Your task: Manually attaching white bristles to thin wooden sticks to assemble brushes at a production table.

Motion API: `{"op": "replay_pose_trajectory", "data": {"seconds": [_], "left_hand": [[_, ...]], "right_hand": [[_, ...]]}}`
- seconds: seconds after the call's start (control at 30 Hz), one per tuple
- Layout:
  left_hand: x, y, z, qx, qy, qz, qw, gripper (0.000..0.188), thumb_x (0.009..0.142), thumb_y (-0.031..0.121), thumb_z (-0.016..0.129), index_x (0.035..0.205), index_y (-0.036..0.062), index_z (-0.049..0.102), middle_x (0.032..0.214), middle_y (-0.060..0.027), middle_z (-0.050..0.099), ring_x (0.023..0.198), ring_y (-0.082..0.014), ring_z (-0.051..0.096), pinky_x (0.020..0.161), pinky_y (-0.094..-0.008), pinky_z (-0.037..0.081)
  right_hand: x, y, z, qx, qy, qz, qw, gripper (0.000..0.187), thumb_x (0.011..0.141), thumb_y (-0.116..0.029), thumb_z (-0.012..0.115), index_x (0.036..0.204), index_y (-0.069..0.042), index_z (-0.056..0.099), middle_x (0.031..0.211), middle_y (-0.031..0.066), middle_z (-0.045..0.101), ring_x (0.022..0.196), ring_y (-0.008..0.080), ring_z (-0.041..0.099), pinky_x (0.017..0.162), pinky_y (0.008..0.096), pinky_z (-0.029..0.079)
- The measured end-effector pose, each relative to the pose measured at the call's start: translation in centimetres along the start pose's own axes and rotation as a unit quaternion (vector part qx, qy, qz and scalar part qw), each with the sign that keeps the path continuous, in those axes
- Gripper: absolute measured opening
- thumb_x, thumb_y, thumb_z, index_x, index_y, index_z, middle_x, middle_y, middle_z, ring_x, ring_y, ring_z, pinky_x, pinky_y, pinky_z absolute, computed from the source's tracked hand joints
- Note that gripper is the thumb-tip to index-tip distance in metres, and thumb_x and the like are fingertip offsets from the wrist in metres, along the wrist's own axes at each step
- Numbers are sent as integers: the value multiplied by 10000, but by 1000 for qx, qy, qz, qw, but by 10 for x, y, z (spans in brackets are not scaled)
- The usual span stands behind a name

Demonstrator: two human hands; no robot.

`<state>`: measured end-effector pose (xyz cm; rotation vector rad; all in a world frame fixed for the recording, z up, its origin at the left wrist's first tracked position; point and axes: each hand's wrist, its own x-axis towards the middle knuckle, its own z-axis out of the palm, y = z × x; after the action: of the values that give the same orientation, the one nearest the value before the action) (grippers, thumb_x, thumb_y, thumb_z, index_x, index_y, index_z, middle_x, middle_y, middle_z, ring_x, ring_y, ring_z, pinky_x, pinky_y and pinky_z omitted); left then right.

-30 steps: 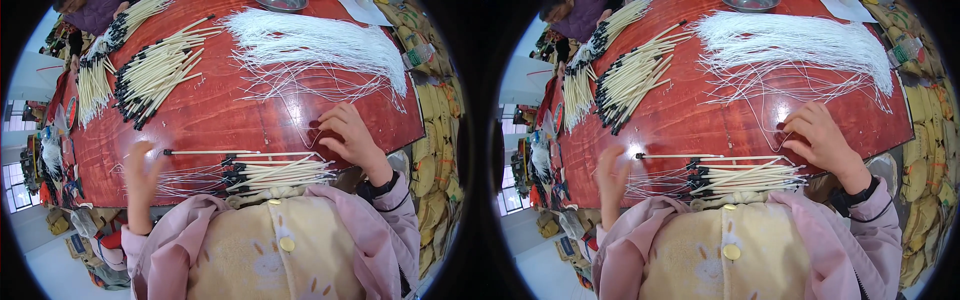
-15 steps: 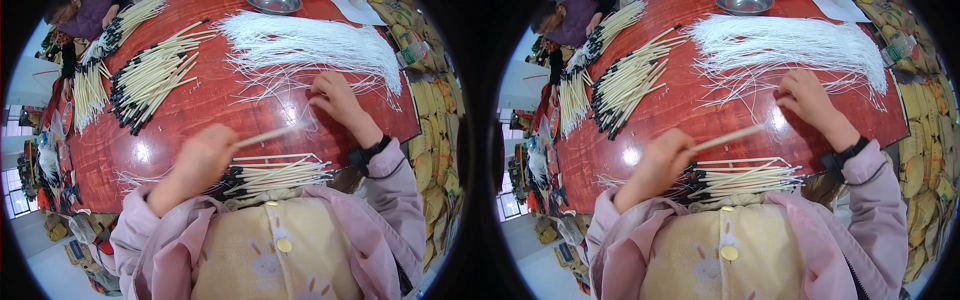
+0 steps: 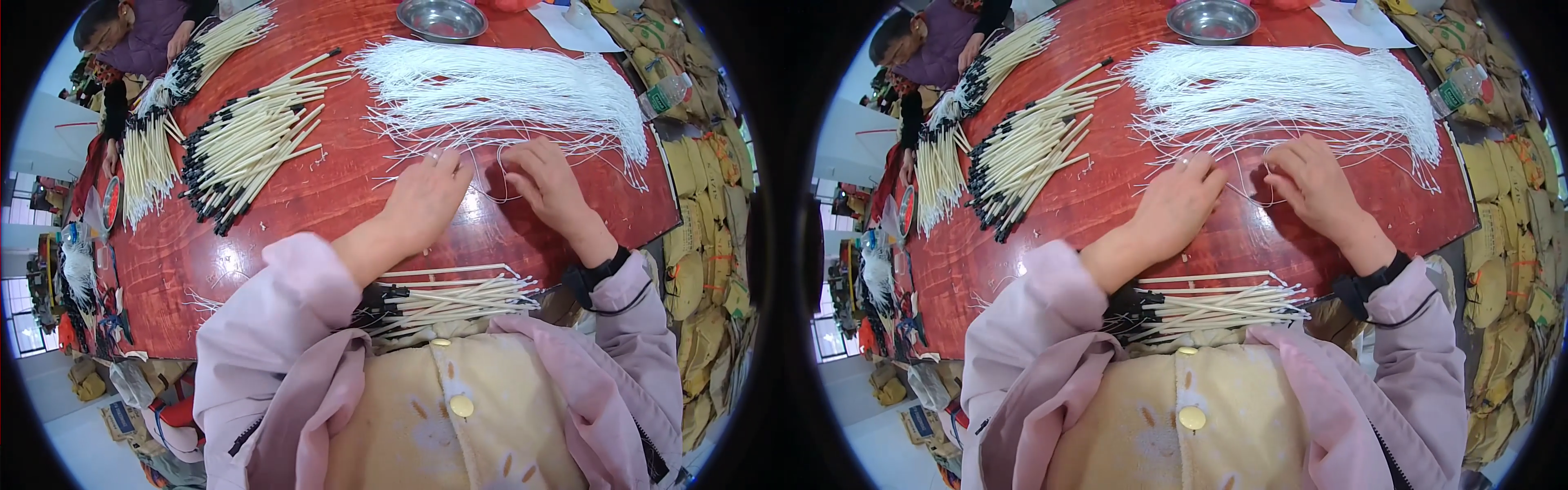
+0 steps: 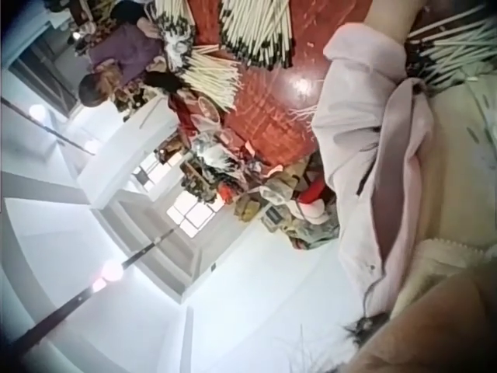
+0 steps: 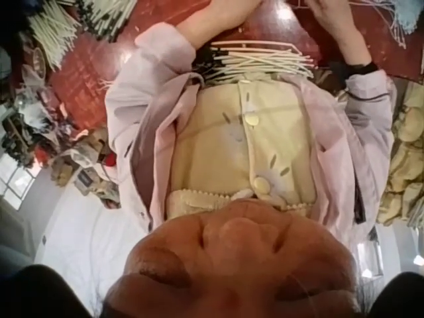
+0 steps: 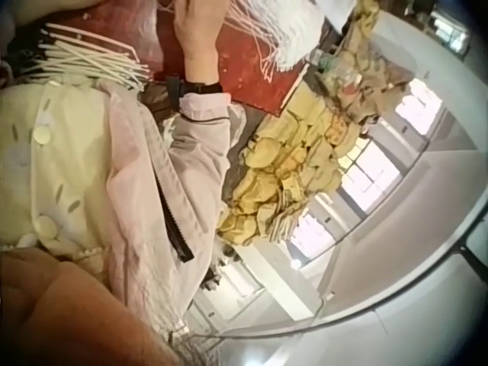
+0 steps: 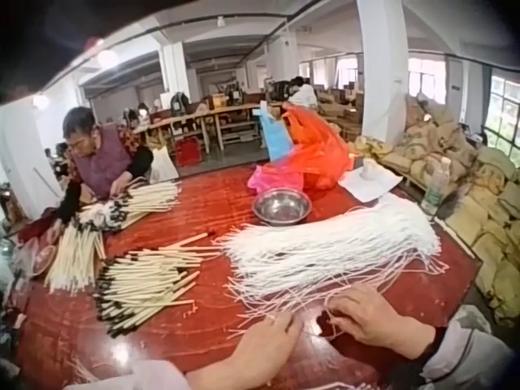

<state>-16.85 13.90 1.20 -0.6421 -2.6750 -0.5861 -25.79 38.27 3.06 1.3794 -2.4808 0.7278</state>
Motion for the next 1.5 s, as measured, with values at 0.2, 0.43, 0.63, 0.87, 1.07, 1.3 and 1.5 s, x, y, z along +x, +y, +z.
{"op": "replay_pose_trajectory", "data": {"seconds": [0.2, 0.43, 0.63, 0.87, 1.07, 1.3, 1.5], "left_hand": [[6, 2, 1, 61, -43, 36, 997, 144, 865, 116, 617, 991, 46, 605, 946, -109, 621, 934, -311, 657, 783, -452, 533], [-62, 7, -29, -15, -146, -55, 988, 119, 909, 139, 628, 983, 56, 585, 891, -135, 650, 808, -346, 676, 737, -480, 533], [-87, 30, -35, -90, -165, -182, 965, 119, 974, 175, 640, 1021, 76, 594, 884, -150, 660, 798, -402, 659, 671, -515, 518], [-91, 26, -50, -108, -150, -221, 958, 120, 971, 173, 640, 987, 61, 603, 911, -158, 672, 827, -397, 677, 689, -511, 530], [-89, 26, -53, -130, -125, -220, 959, 113, 961, 165, 660, 991, 58, 639, 925, -159, 680, 844, -395, 674, 703, -491, 529], [-104, 6, -58, -139, -4, -165, 977, 122, 957, 145, 683, 998, 31, 667, 799, -137, 659, 739, -322, 682, 652, -432, 526], [-152, -28, -96, -332, 38, -467, 819, 136, 954, 127, 708, 898, 9, 669, 657, -54, 593, 613, -115, 582, 548, -328, 452]], "right_hand": [[-7, -10, -15, 5, -27, -8, 1000, 278, 866, -94, 739, 1133, -53, 672, 1156, 109, 675, 1071, 322, 602, 965, 432, 460], [-21, -19, -2, 45, -79, -45, 995, 391, 869, -141, 749, 1242, -59, 670, 1226, 99, 666, 1084, 318, 589, 975, 436, 462], [-10, -14, 21, -21, -119, -14, 993, 480, 884, -159, 738, 1343, -65, 635, 1383, 117, 613, 1197, 330, 551, 1041, 439, 441], [4, -8, -3, -73, -70, -2, 995, 651, 909, -321, 724, 1473, -53, 538, 1533, 122, 514, 1305, 358, 490, 1117, 464, 392], [-22, -53, 23, 40, -188, -74, 979, 845, 903, -649, 576, 1478, -32, 533, 1550, 120, 501, 1328, 377, 462, 1144, 505, 352], [-18, -50, 17, 25, -249, -102, 963, 910, 896, -732, 504, 1468, -25, 542, 1539, 125, 512, 1346, 385, 446, 1150, 519, 345], [-29, -51, 22, 26, -219, -97, 971, 904, 918, -730, 476, 1467, -15, 538, 1533, 117, 520, 1366, 388, 441, 1143, 518, 361]]}}
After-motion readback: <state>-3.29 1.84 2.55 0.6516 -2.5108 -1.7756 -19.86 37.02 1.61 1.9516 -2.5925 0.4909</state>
